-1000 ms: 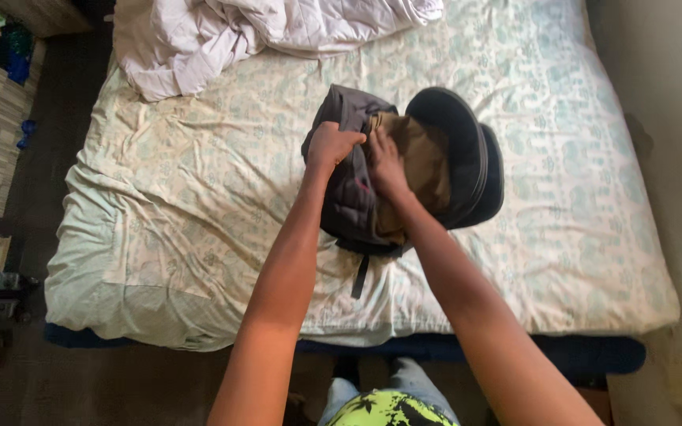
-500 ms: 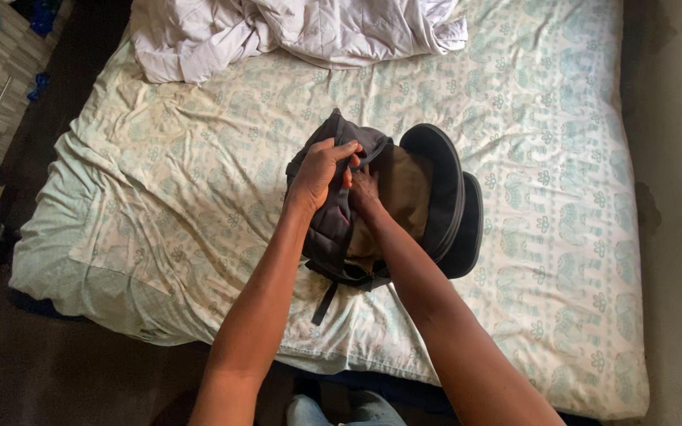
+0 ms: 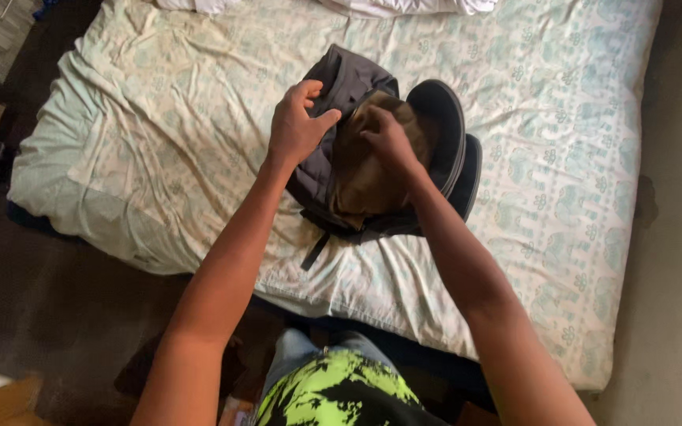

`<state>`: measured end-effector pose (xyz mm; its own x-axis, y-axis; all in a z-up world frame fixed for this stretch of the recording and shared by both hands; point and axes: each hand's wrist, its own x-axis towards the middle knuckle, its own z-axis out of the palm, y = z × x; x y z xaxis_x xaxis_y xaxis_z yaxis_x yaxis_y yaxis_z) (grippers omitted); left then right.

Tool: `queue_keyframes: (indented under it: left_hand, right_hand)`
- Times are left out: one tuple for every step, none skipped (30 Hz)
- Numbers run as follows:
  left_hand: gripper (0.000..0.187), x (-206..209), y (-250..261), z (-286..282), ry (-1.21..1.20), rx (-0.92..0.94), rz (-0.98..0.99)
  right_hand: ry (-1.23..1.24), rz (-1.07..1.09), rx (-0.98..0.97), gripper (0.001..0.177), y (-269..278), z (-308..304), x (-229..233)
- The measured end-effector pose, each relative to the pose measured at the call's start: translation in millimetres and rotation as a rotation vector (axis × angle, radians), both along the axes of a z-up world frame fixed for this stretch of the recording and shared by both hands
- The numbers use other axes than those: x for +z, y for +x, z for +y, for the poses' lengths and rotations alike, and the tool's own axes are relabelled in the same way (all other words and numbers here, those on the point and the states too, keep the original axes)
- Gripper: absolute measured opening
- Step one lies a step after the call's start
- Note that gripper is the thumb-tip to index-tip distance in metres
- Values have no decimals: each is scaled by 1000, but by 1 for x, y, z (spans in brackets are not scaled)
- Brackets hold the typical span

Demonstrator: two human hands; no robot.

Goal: The person repeatedly walks from a wardrobe to a bed, picks up folded clothes including jeans and shirts, and places them into a backpack. The person then zips the backpack closed.

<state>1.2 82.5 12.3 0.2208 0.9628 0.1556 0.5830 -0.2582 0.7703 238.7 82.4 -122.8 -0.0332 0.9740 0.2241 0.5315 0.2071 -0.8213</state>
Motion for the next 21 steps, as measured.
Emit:
queue_keyframes:
  left_hand:
    - [49, -1, -6, -14, 105, 35, 30]
    - [39, -4, -13, -33, 200, 69, 60]
    - [33, -8, -19, -52, 296, 101, 92]
    - [35, -12, -21, -68, 272, 144, 90]
    - [41, -18, -21, -89, 247, 187, 87]
    - [47, -23, -23, -107, 221, 225, 86]
    - [58, -29, -26, -121, 139, 249, 186]
    - [69, -38, -27, -132, 55, 270, 280]
    - [71, -47, -26, -137, 9, 252, 374]
    - [74, -57, -26, -139, -33, 238, 468]
    - [77, -66, -27, -141, -75, 223, 562]
    - [72, -75, -27, -143, -89, 223, 546]
    - [68, -84, -22, -142, -103, 224, 530]
    - [64, -89, -17, -137, -111, 223, 512]
    - [58, -91, -12, -133, -124, 183, 489]
    - [51, -93, -6, -131, -140, 139, 466]
    - [45, -92, 1, -130, -155, 95, 443]
    - [43, -90, 6, -130, -274, 59, 371]
    - [43, -87, 10, -129, -393, 22, 298]
    - [43, -83, 11, -128, -508, -16, 226]
    - [40, -80, 10, -129, -535, 3, 142]
  right_hand:
    - [-13, 8, -32, 61, 0, -22, 22]
    - [-104, 166, -9, 57, 1, -47, 43]
    - [-195, 324, 12, 54, 4, -70, 63]
    - [-268, 480, 31, 51, 6, -87, 82]
    - [-345, 643, 104, 46, 7, -108, 96]
    - [-422, 809, 172, 41, 10, -132, 104]
    - [-498, 976, 241, 36, 9, -154, 107]
    - [-577, 1033, 295, 33, 10, -175, 103]
    - [-656, 1090, 350, 32, 11, -195, 93]
    - [-758, 1042, 357, 32, 7, -209, 78]
    - [-860, 991, 363, 31, -1, -219, 56]
    - [-897, 871, 298, 30, -10, -223, 29]
    - [-932, 749, 234, 30, -20, -228, -2]
    - [-879, 728, 87, 31, -30, -228, -32]
    - [-825, 705, -59, 33, -37, -228, -61]
    - [-721, 687, -128, 33, -41, -227, -87]
    - [-616, 668, -195, 33, -49, -224, -110]
    - [-515, 649, -259, 33, -56, -224, -129]
    - [-498, 642, -287, 32, -59, -221, -143]
    - [-480, 638, -314, 32, -64, -215, -149]
    - [-461, 635, -342, 31, -67, -213, -153]
